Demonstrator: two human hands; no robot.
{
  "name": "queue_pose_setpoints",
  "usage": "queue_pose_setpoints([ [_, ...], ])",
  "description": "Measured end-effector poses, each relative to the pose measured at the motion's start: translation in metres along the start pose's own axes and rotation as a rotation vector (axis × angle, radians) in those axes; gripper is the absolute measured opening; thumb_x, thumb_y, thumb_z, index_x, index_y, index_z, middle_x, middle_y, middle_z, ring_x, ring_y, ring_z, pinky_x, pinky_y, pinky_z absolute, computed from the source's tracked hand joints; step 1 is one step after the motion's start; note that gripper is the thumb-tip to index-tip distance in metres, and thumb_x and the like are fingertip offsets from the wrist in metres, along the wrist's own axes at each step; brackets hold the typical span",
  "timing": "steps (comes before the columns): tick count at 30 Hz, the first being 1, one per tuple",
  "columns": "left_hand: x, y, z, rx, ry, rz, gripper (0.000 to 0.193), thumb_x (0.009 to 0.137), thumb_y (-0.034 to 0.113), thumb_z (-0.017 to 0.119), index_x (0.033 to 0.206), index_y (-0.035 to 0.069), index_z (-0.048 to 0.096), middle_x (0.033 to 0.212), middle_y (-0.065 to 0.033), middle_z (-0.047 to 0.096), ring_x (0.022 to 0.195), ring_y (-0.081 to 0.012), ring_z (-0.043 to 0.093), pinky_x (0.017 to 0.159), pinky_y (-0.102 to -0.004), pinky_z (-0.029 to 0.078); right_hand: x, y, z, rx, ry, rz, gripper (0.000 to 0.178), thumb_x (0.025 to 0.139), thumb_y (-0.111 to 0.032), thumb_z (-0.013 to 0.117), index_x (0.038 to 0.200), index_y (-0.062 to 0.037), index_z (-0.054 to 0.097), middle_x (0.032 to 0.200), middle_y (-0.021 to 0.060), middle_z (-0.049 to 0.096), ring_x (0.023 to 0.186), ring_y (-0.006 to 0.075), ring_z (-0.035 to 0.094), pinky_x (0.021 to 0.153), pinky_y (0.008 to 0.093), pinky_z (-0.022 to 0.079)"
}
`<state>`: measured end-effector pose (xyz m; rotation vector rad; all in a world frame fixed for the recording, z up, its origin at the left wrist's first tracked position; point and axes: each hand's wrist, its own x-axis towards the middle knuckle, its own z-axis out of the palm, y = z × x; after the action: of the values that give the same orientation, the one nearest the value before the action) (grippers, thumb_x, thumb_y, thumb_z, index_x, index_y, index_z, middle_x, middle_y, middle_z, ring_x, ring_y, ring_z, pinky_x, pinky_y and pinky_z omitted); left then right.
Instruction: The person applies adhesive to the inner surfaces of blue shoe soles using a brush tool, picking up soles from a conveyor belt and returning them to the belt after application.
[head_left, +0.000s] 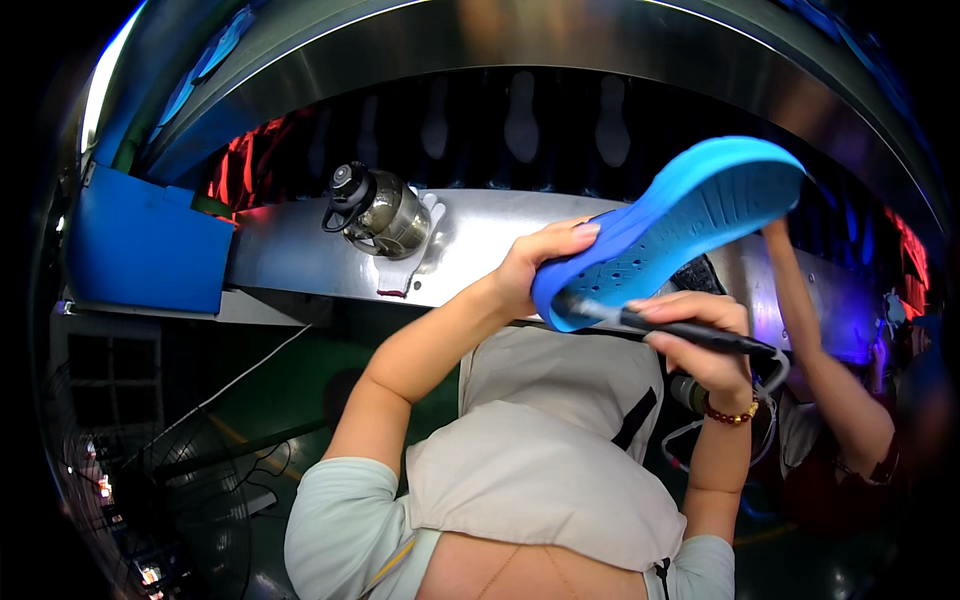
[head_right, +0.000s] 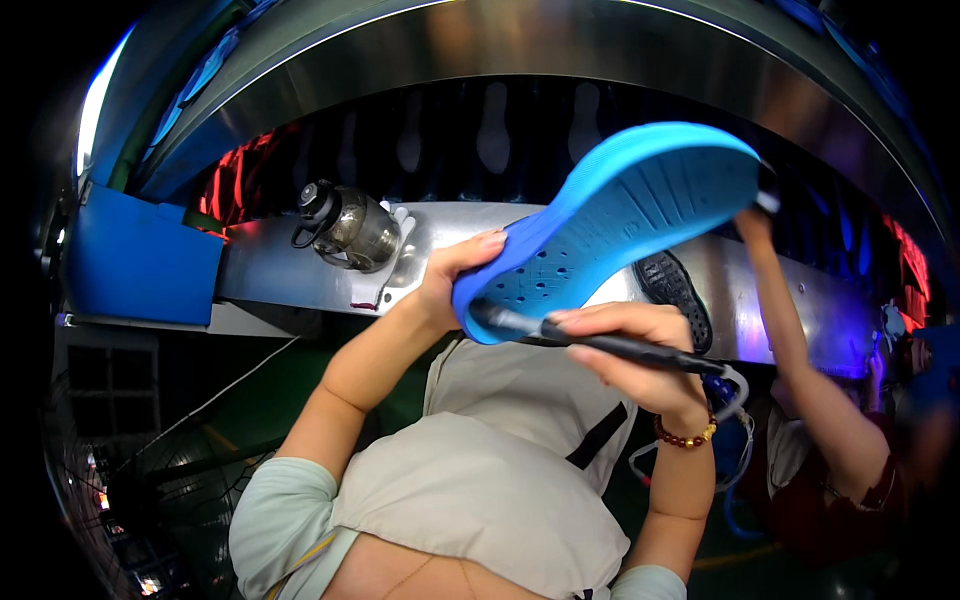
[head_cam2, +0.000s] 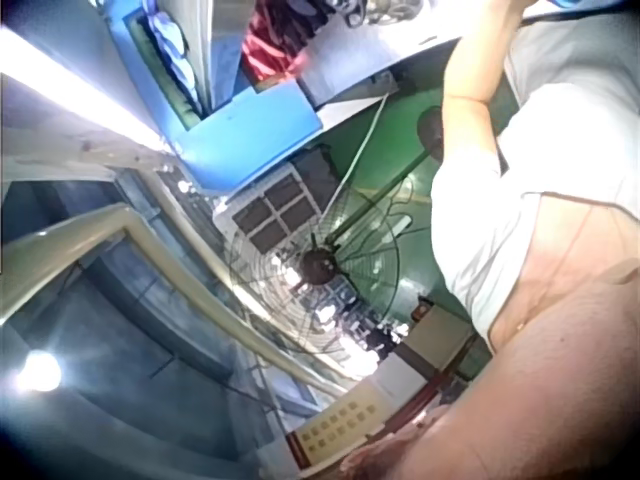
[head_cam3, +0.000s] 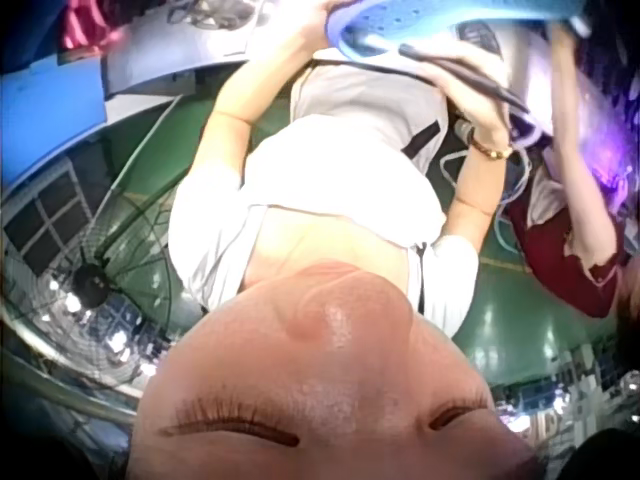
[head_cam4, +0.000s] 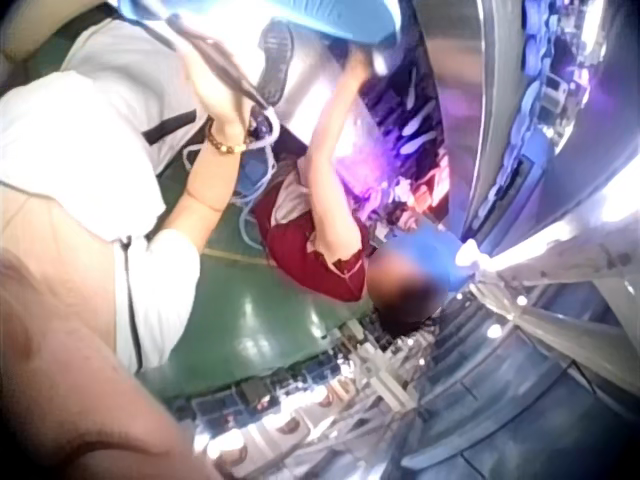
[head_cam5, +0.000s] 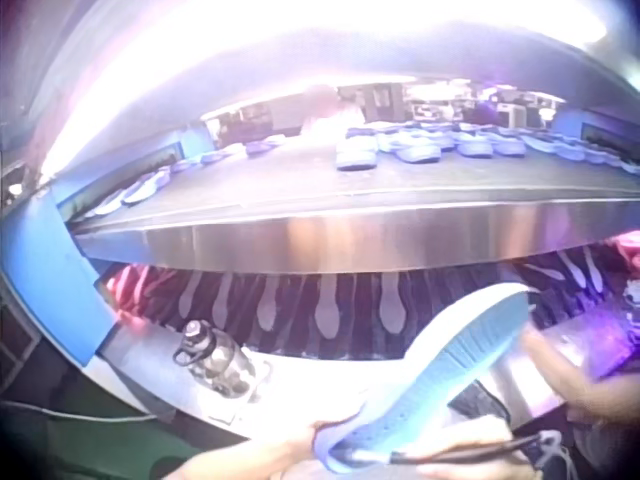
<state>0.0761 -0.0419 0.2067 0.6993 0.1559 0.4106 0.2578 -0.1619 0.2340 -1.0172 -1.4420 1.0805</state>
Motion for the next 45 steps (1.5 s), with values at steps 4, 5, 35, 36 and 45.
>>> queue_pose_setpoints([
  [4,-0.001,0.006,0.005,0.072,0.012,-0.241,0.055,0.083,0.033,0.046,0.125,-0.002,0.039,0.113,-0.0177,0.052,0.097,-0.0233,0.055,0.085,-0.0318,0.043,0.002,-0.011,-0.01,-0.16,-0.336,-0.13,0.02,0.067,0.001,0.069,0.086,0.001,0.064,0.089,0.0141,0.065,0.082,0.022,0.064,0.076,0.0275,0.051],
  [5,-0.001,0.01,0.009,0.07,0.027,-0.333,0.057,0.082,0.033,0.045,0.126,-0.003,0.037,0.116,-0.0184,0.051,0.1,-0.0244,0.054,0.088,-0.0326,0.041,0.002,-0.015,-0.018,-0.149,-0.406,-0.143,0.019,0.068,0.001,0.068,0.087,0.0009,0.064,0.089,0.0144,0.065,0.083,0.0221,0.064,0.076,0.0281,0.051],
  [35,-0.006,-0.009,-0.056,-0.503,0.123,0.268,0.08,0.079,0.068,0.031,0.127,0.005,0.038,0.124,-0.0198,0.044,0.111,-0.0334,0.046,0.093,-0.0499,0.037,-0.007,-0.01,-0.007,-0.199,0.079,-0.054,0.022,0.068,0.003,0.065,0.09,0.0032,0.064,0.092,0.0165,0.064,0.081,0.0207,0.064,0.073,0.0258,0.05],
  [36,0.005,-0.022,-0.055,-0.412,0.052,0.239,0.085,0.076,0.072,0.025,0.128,0.005,0.037,0.123,-0.019,0.045,0.112,-0.0327,0.046,0.093,-0.05,0.037,-0.003,0.005,-0.005,-0.206,0.121,-0.03,0.022,0.069,0.003,0.065,0.091,0.0034,0.063,0.093,0.0164,0.064,0.079,0.0162,0.063,0.071,0.023,0.049],
  [45,0.019,-0.047,-0.05,-0.186,0.371,0.15,0.088,0.075,0.075,0.015,0.12,0.005,0.041,0.105,-0.014,0.053,0.099,-0.0249,0.054,0.085,-0.0402,0.046,0.01,0.04,0.027,-0.535,0.118,-0.262,0.017,0.065,-0.001,0.066,0.083,-0.0021,0.063,0.081,0.0109,0.065,0.074,0.0202,0.064,0.069,0.0289,0.049],
])
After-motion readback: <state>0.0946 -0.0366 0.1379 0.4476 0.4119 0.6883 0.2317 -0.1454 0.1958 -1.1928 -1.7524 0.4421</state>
